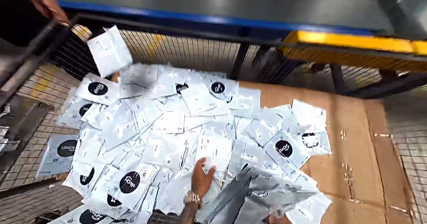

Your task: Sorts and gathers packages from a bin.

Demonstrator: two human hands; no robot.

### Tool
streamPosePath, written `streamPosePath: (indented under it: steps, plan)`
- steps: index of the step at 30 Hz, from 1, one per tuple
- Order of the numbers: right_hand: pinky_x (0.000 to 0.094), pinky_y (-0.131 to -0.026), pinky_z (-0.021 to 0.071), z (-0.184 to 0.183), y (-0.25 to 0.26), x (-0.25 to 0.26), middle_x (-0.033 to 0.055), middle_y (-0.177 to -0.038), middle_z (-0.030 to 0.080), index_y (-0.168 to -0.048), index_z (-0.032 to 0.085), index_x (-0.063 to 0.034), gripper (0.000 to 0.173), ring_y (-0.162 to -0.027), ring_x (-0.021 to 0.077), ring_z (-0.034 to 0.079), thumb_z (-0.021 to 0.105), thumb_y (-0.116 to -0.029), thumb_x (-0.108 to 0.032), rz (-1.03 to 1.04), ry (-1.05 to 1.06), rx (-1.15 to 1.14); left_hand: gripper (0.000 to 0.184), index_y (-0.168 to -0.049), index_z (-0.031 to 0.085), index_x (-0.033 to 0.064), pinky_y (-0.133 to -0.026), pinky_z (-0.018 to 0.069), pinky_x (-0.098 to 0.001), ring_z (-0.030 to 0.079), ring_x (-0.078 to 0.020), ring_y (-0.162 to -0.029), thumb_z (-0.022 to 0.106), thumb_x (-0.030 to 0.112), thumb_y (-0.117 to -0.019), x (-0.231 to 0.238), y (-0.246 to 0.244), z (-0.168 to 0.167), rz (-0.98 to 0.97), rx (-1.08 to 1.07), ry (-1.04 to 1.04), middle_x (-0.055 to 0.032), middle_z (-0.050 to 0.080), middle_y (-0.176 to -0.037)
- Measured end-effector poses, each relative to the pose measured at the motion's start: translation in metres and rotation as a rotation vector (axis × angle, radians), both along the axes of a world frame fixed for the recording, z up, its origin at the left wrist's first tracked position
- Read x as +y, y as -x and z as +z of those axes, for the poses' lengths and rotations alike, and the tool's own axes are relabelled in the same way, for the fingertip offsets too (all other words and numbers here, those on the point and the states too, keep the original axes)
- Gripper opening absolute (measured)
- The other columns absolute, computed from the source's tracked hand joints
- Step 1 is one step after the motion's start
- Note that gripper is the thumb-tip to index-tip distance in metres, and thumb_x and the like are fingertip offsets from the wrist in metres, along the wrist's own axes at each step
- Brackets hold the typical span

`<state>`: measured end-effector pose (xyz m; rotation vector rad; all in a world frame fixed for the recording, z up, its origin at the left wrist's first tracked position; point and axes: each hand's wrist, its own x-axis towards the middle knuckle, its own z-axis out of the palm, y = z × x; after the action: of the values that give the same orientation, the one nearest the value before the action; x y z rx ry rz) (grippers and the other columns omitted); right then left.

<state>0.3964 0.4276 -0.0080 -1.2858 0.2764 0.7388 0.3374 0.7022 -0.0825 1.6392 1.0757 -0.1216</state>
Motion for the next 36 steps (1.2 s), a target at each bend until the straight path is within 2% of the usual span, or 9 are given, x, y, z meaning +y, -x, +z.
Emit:
streamPosePath:
  steps: [4,9,13,15,18,23,28,33,36]
  plan:
    - [0.0296,-0.076,0.0620,-0.070,-0.065,0.001,-0.0041,-0.096,0.072,-0.125,0.050,-0.0050,0.095,-0.086,0.0061,0.070,0.099,-0.0501,-0.039,0.096,0.228,-0.005,0.095,-0.149,0.043,-0.0056,-0.118,0.0354,-0.0568,0.041,-0.0476,-0.142,0.081,0.049,-0.0807,0.032,-0.019,-0.088,-0.034,0.356,-0.180,-0.0333,0.043,-0.150]
    - [0.0362,-0.086,0.0628,-0.138,-0.129,0.037,0.0094,-0.109,0.072,-0.133,0.047,0.0032,0.092,-0.098,0.0156,0.072,0.095,-0.0556,-0.014,0.338,0.376,0.080,0.123,-0.157,0.033,0.0030,-0.102,0.0439,-0.0681,0.041,-0.0543,-0.137,0.093,0.054,-0.0629,0.040,-0.067,-0.139,-0.113,0.613,-0.314,-0.0333,0.039,-0.153]
    - [0.0384,-0.097,0.0583,-0.171,-0.172,0.088,0.0079,-0.111,0.074,-0.124,0.064,-0.0016,0.072,-0.104,0.0152,0.071,0.097,-0.0631,-0.024,0.816,0.447,-0.141,0.090,-0.144,0.049,0.0054,-0.095,0.0495,-0.0685,0.060,-0.0490,-0.117,0.091,0.043,-0.0738,0.056,-0.064,-0.151,-0.168,0.476,-0.285,-0.0280,0.062,-0.128]
    - [0.0479,-0.105,0.0520,-0.195,-0.184,0.114,0.0147,-0.129,0.065,-0.138,0.055,-0.0046,0.093,-0.120,0.0252,0.063,0.099,-0.0608,-0.029,0.962,0.460,-0.267,0.064,-0.138,0.058,0.0071,-0.093,0.0498,-0.0683,0.066,-0.0450,-0.106,0.082,0.037,-0.0868,0.065,-0.066,-0.150,-0.247,0.405,-0.254,-0.0226,0.071,-0.111]
    - [0.0608,-0.109,0.0433,-0.215,-0.198,0.151,0.0235,-0.148,0.048,-0.149,0.045,-0.0021,0.117,-0.135,0.0404,0.048,0.101,-0.0529,-0.040,1.088,0.545,-0.428,0.032,-0.134,0.064,0.0092,-0.100,0.0481,-0.0619,0.065,-0.0395,-0.112,0.052,0.016,-0.1057,0.066,-0.059,-0.156,-0.330,0.305,-0.269,-0.0193,0.071,-0.116]
    - [0.0684,-0.105,0.0339,-0.216,-0.212,0.191,0.0167,-0.151,0.046,-0.111,0.071,0.0008,0.075,-0.136,0.0401,0.043,0.097,-0.0611,-0.048,1.360,0.763,-0.487,0.028,-0.121,0.074,0.0076,-0.108,0.0451,-0.0546,0.055,-0.0398,-0.125,0.068,0.014,-0.0945,0.066,-0.044,-0.156,-0.270,0.233,-0.420,-0.0220,0.060,-0.132]
    - [0.0647,-0.104,0.0374,-0.197,-0.193,0.176,0.0190,-0.112,0.069,-0.111,0.069,0.0007,0.071,-0.111,0.0393,0.061,0.091,-0.0685,-0.051,1.483,0.798,-0.590,0.056,-0.141,0.058,0.0044,-0.110,0.0442,-0.0550,0.056,-0.0395,-0.127,0.075,0.026,-0.0916,0.064,-0.050,-0.150,-0.210,0.341,-0.386,-0.0229,0.060,-0.134]
    - [0.0562,-0.101,0.0500,-0.182,-0.154,0.107,0.0178,-0.123,0.067,-0.116,0.071,-0.0017,0.056,-0.113,0.0348,0.066,0.084,-0.0806,-0.043,1.306,0.627,-0.567,0.094,-0.147,0.052,0.0086,-0.104,0.0437,-0.0619,0.054,-0.0447,-0.128,0.085,0.058,-0.0749,0.056,-0.079,-0.142,-0.307,0.625,-0.384,-0.0248,0.057,-0.139]
    - [0.0518,-0.104,0.0508,-0.185,-0.135,0.067,0.0172,-0.127,0.068,-0.121,0.070,-0.0017,0.063,-0.119,0.0309,0.066,0.083,-0.0803,-0.047,1.105,0.625,-0.535,0.071,-0.137,0.058,0.0053,-0.102,0.0472,-0.0611,0.062,-0.0398,-0.120,0.083,0.045,-0.0834,0.060,-0.098,-0.136,-0.290,0.625,-0.187,-0.0215,0.065,-0.128]
